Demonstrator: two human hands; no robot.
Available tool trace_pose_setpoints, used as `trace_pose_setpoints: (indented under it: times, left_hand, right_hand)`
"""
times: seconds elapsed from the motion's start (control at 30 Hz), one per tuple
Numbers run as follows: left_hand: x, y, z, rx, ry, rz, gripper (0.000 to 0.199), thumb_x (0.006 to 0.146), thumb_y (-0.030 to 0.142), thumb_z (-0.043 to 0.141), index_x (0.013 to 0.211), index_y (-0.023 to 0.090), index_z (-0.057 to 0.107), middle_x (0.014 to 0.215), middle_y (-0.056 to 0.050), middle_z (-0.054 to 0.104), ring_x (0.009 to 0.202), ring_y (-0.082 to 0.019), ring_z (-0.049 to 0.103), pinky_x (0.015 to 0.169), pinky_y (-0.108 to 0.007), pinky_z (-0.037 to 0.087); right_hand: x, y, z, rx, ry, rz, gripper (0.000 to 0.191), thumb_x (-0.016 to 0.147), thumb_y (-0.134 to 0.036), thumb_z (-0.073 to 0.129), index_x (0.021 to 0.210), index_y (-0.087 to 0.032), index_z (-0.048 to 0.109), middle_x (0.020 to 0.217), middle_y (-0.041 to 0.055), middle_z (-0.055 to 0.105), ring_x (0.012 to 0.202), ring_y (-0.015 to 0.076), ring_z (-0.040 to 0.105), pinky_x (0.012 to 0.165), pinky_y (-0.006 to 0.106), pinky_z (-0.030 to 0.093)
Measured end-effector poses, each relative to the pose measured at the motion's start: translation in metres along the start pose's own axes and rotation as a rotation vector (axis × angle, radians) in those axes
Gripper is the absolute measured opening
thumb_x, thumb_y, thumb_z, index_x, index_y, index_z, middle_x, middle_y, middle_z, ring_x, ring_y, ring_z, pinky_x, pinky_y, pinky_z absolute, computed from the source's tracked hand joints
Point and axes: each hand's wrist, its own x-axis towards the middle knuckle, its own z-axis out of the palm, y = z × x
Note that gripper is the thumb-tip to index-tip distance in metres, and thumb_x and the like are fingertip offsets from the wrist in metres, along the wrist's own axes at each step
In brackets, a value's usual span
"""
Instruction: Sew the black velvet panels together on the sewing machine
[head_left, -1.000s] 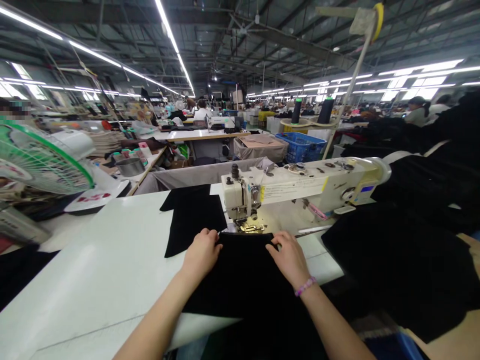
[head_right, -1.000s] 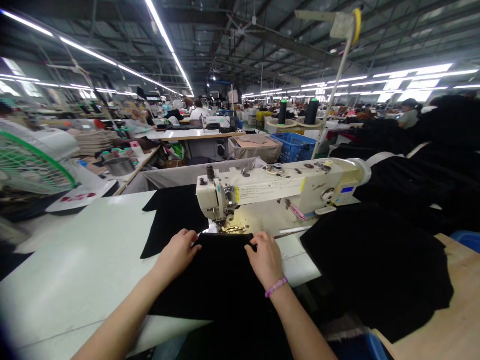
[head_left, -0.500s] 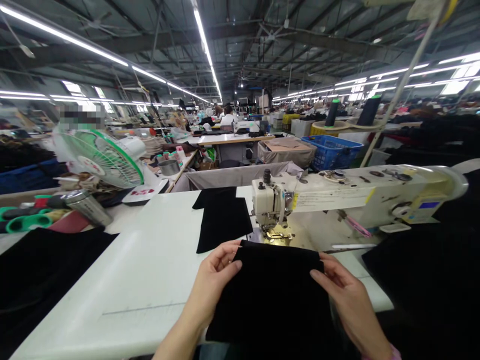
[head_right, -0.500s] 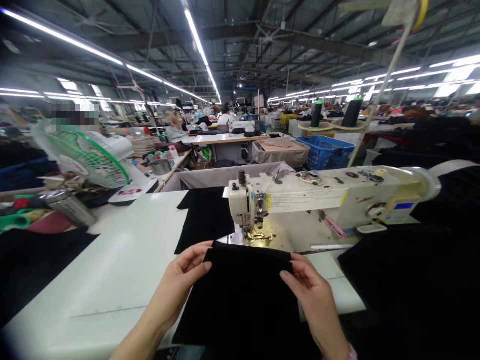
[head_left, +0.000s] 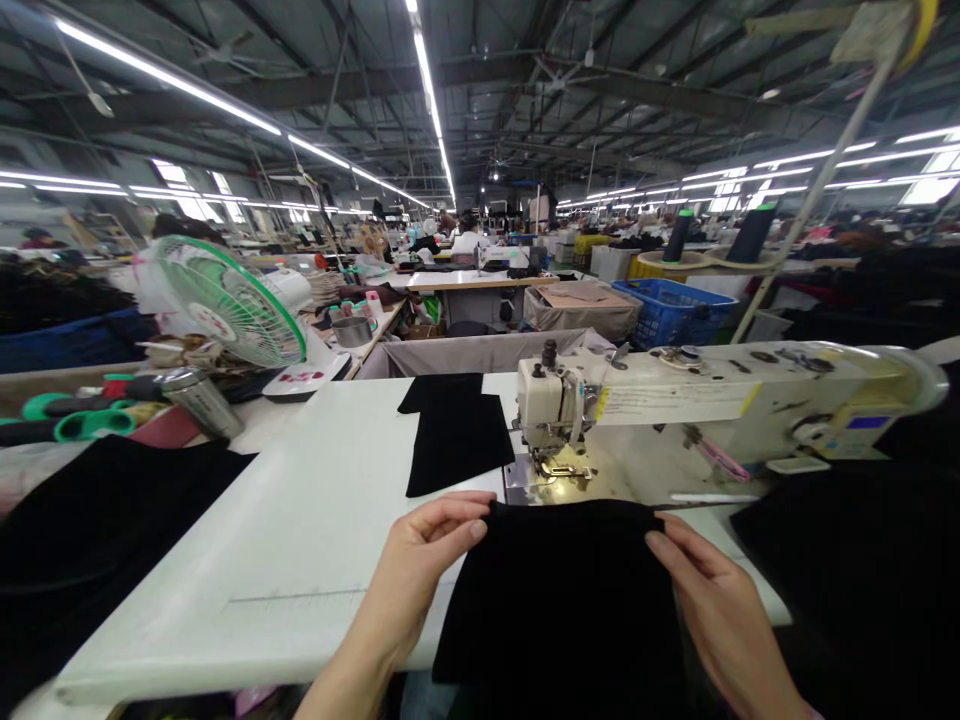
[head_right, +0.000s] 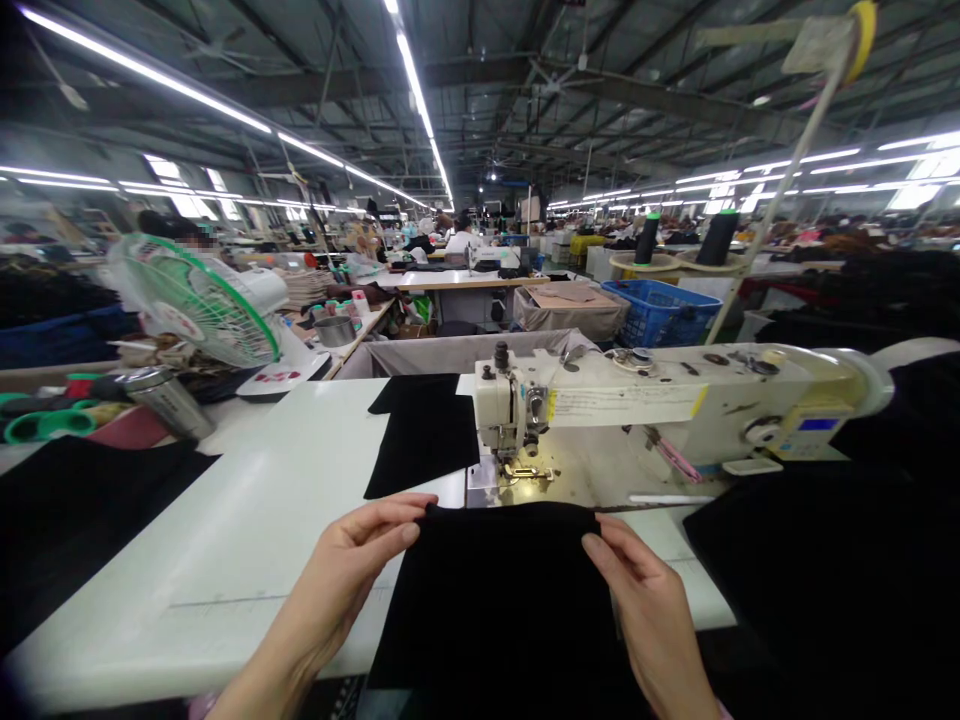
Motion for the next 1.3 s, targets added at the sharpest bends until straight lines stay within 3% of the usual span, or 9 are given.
trace_pose_setpoints:
  times: [0.13, 0.33, 0.5, 0.73, 0.83, 0.9, 1.0, 1.1, 1.3]
  left_hand:
    - [-0.001, 0.003, -0.003, 0.047, -0.035, -0.016, 0.015, 0.066, 0.031, 0.083, 0.079, 0.022, 0.081, 0.112, -0.008, 0.076, 0.108, -0.026, 0.067, 0.096, -0.033, 0.05]
    - [0.001, 0.006, -0.003, 0.108, 0.041, -0.032, 0.017, 0.062, 0.033, 0.084, 0.074, 0.021, 0.079, 0.089, -0.005, 0.077, 0.09, -0.023, 0.068, 0.086, -0.032, 0.052]
    - [0.0, 0.004, 0.002, 0.105, 0.141, 0.027, 0.018, 0.065, 0.037, 0.083, 0.071, 0.021, 0.076, 0.082, -0.002, 0.075, 0.082, -0.019, 0.064, 0.08, -0.028, 0.05]
    - [-0.002, 0.004, 0.005, 0.175, 0.158, 0.113, 0.024, 0.071, 0.042, 0.079, 0.069, 0.018, 0.072, 0.074, -0.001, 0.068, 0.068, -0.014, 0.059, 0.065, -0.023, 0.049]
    - [0.001, -0.002, 0.002, 0.203, 0.137, 0.029, 0.031, 0.073, 0.048, 0.075, 0.074, 0.018, 0.069, 0.055, 0.006, 0.053, 0.041, -0.006, 0.037, 0.04, -0.018, 0.03]
    - [0.003, -0.007, -0.001, 0.188, 0.122, -0.01, 0.033, 0.074, 0.051, 0.074, 0.076, 0.019, 0.068, 0.049, 0.009, 0.045, 0.036, -0.004, 0.032, 0.036, -0.017, 0.025]
    - [0.007, -0.012, -0.006, 0.095, 0.066, 0.029, 0.027, 0.071, 0.045, 0.08, 0.076, 0.019, 0.071, 0.068, 0.002, 0.066, 0.058, -0.01, 0.061, 0.058, -0.02, 0.051]
    - [0.009, -0.013, -0.008, 0.018, 0.005, 0.047, 0.022, 0.063, 0.033, 0.087, 0.078, 0.021, 0.076, 0.103, -0.004, 0.075, 0.094, -0.017, 0.069, 0.085, -0.023, 0.054]
    - [0.008, -0.007, -0.007, -0.025, 0.017, 0.007, 0.023, 0.064, 0.036, 0.086, 0.082, 0.021, 0.081, 0.101, -0.006, 0.077, 0.091, -0.019, 0.07, 0.084, -0.026, 0.057]
  right_hand:
    - [0.001, -0.007, 0.004, 0.041, -0.002, 0.006, 0.037, 0.055, -0.049, 0.089, 0.078, -0.023, 0.08, 0.112, 0.007, 0.075, 0.114, 0.0322, 0.064, 0.106, 0.041, 0.047]
    - [0.001, -0.01, 0.006, 0.107, 0.014, 0.028, 0.038, 0.055, -0.047, 0.09, 0.083, -0.024, 0.08, 0.113, 0.0058, 0.075, 0.119, 0.0318, 0.062, 0.109, 0.04, 0.045]
    - [-0.002, -0.012, 0.009, 0.182, -0.001, 0.128, 0.043, 0.056, -0.049, 0.09, 0.092, -0.027, 0.081, 0.113, 0.0033, 0.077, 0.128, 0.0302, 0.057, 0.114, 0.038, 0.041]
    - [-0.002, -0.009, 0.007, 0.156, 0.025, 0.077, 0.043, 0.06, -0.049, 0.088, 0.096, -0.026, 0.08, 0.114, 0.0022, 0.076, 0.128, 0.0277, 0.057, 0.112, 0.032, 0.041]
    - [-0.002, -0.009, 0.006, 0.1, 0.054, 0.009, 0.041, 0.064, -0.049, 0.086, 0.095, -0.021, 0.08, 0.113, 0.0048, 0.076, 0.124, 0.0289, 0.06, 0.11, 0.035, 0.043]
    - [-0.002, -0.008, 0.004, 0.037, 0.049, -0.064, 0.039, 0.067, -0.046, 0.084, 0.094, -0.019, 0.079, 0.114, 0.0072, 0.075, 0.119, 0.0301, 0.063, 0.105, 0.037, 0.047]
    - [-0.003, -0.008, 0.001, -0.016, 0.045, -0.122, 0.037, 0.068, -0.044, 0.084, 0.094, -0.018, 0.079, 0.116, 0.0087, 0.074, 0.115, 0.0308, 0.064, 0.102, 0.038, 0.05]
    - [-0.002, -0.01, 0.002, -0.001, 0.054, -0.094, 0.04, 0.067, -0.047, 0.085, 0.094, -0.019, 0.079, 0.116, 0.0084, 0.074, 0.117, 0.0318, 0.063, 0.104, 0.041, 0.048]
    - [-0.001, -0.015, 0.005, 0.094, 0.07, 0.045, 0.044, 0.057, -0.05, 0.09, 0.091, -0.023, 0.08, 0.116, 0.0031, 0.074, 0.121, 0.0271, 0.061, 0.111, 0.032, 0.042]
